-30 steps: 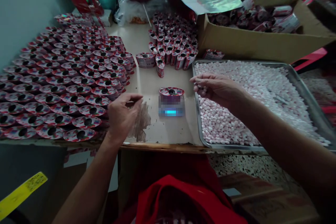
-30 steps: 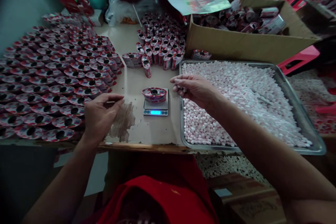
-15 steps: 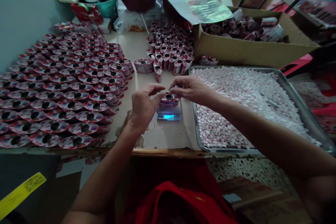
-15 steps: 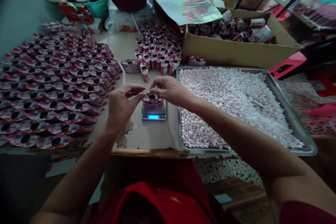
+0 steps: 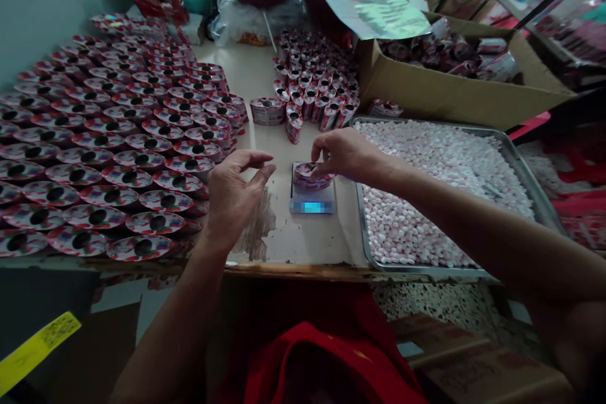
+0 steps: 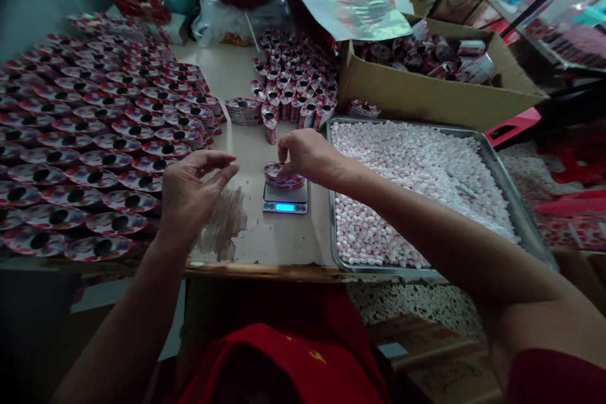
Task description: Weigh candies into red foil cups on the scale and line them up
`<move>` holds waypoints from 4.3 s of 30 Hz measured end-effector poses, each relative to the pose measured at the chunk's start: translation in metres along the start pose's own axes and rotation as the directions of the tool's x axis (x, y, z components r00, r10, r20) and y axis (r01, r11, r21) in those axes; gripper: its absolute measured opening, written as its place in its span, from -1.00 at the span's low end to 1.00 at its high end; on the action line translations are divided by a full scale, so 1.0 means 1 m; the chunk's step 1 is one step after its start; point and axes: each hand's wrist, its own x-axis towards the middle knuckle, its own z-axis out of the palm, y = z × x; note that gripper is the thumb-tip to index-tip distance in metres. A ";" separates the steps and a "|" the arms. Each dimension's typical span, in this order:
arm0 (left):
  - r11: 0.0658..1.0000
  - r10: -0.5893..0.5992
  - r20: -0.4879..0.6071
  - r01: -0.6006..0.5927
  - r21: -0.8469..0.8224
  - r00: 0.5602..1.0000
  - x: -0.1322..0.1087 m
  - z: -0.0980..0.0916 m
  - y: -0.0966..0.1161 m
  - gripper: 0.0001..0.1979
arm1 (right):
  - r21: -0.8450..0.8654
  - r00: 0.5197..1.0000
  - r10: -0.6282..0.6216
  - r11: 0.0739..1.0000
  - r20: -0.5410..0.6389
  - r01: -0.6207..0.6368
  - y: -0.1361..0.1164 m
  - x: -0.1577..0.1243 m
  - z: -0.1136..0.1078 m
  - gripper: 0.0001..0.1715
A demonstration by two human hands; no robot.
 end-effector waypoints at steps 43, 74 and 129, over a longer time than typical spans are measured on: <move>0.981 -0.132 0.248 0.162 -0.107 0.960 0.006 0.016 -0.015 -0.62 | 0.690 0.990 0.082 0.710 0.114 -0.138 0.020 -0.001 0.003 -0.93; 0.962 0.016 0.284 -0.093 0.258 0.959 0.006 0.017 0.027 -0.41 | 0.691 0.995 -0.043 0.722 0.090 -0.031 0.013 -0.008 0.002 -0.50; 0.716 0.265 0.713 -0.628 0.306 0.650 0.078 -0.044 0.013 -0.55 | 0.923 0.861 0.474 0.218 0.183 -0.317 0.073 -0.037 -0.022 -0.59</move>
